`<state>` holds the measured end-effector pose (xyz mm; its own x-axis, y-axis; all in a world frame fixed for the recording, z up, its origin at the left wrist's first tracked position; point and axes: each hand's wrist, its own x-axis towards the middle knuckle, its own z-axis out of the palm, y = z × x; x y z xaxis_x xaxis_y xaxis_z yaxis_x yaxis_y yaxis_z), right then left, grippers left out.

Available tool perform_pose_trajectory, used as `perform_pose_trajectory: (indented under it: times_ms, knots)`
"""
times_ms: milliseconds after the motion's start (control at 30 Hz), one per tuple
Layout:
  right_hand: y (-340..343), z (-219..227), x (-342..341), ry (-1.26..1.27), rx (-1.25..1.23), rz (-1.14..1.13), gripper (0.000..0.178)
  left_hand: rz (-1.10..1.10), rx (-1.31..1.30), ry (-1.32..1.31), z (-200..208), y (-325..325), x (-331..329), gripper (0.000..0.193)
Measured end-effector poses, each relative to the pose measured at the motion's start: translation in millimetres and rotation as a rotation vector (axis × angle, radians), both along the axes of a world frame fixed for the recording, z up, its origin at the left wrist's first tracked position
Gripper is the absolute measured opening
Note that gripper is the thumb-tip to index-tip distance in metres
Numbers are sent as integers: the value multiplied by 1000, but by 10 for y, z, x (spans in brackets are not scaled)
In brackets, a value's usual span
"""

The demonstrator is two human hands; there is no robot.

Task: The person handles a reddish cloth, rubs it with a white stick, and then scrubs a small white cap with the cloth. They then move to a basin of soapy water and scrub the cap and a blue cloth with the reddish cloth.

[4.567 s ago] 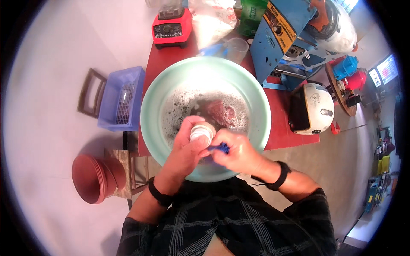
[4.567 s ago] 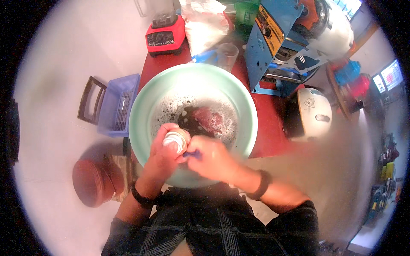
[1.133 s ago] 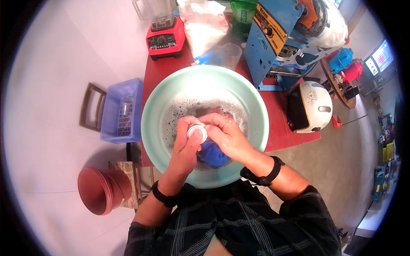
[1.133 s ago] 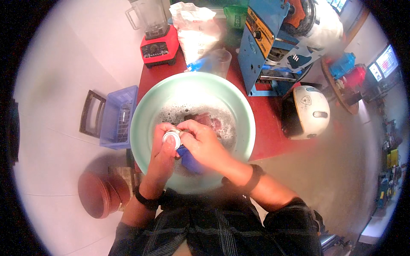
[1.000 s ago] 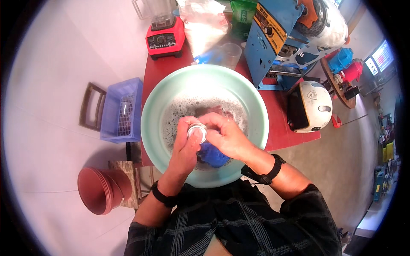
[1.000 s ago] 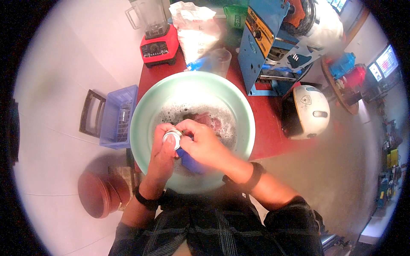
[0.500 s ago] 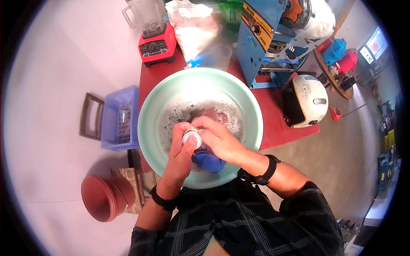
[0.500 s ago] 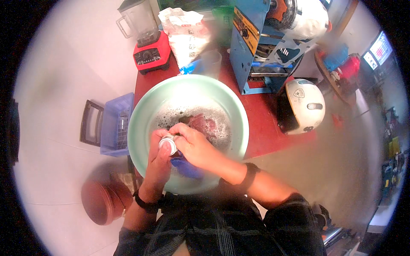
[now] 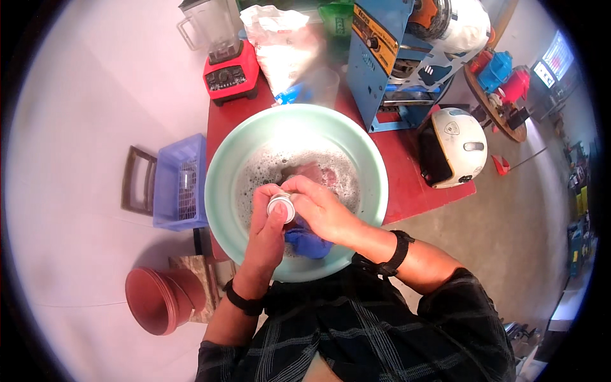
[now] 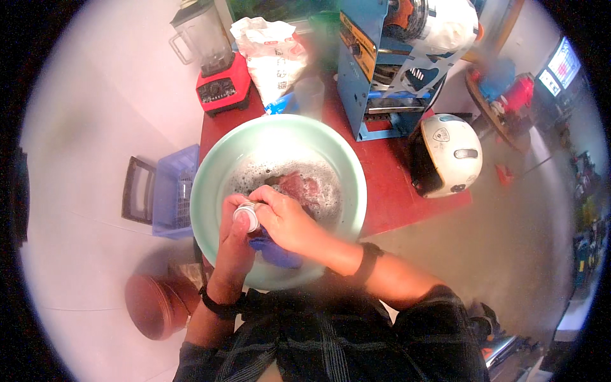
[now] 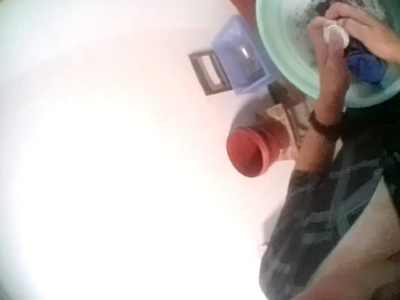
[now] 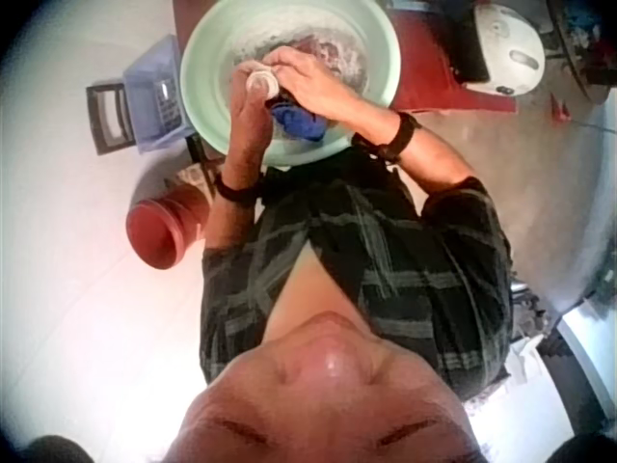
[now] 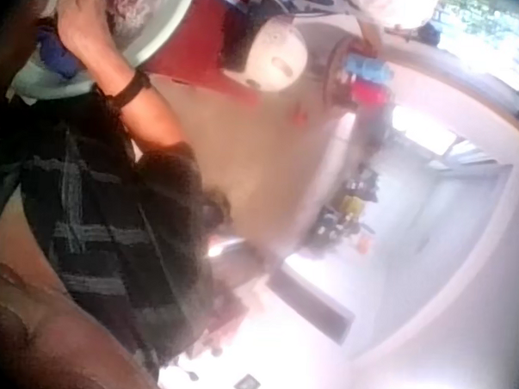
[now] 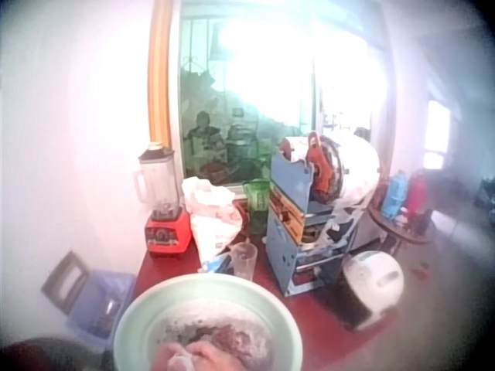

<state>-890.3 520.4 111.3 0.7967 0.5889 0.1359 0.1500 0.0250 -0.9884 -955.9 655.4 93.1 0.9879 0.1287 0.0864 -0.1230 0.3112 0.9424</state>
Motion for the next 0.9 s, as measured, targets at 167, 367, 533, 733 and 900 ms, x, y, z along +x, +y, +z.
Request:
perform_pose_trajectory:
  times_ms: [167,367,533,733,900]
  knots:
    - [-33,33,8,22,-110,46,29,-4,-30,40,36,-33,12,29]
    - [-42,-16,-37,20,-67,1,34,-13,-98,139,59,-25,52,44]
    - [-53,7,-23,41,-11,-7,33,-14,-91,122,94,-39,69,39]
    - [-70,11,17,63,-26,2,35,-98,-11,131,115,66,97,38]
    - [-86,-40,69,41,-96,80,29,-316,331,108,270,407,192,30]
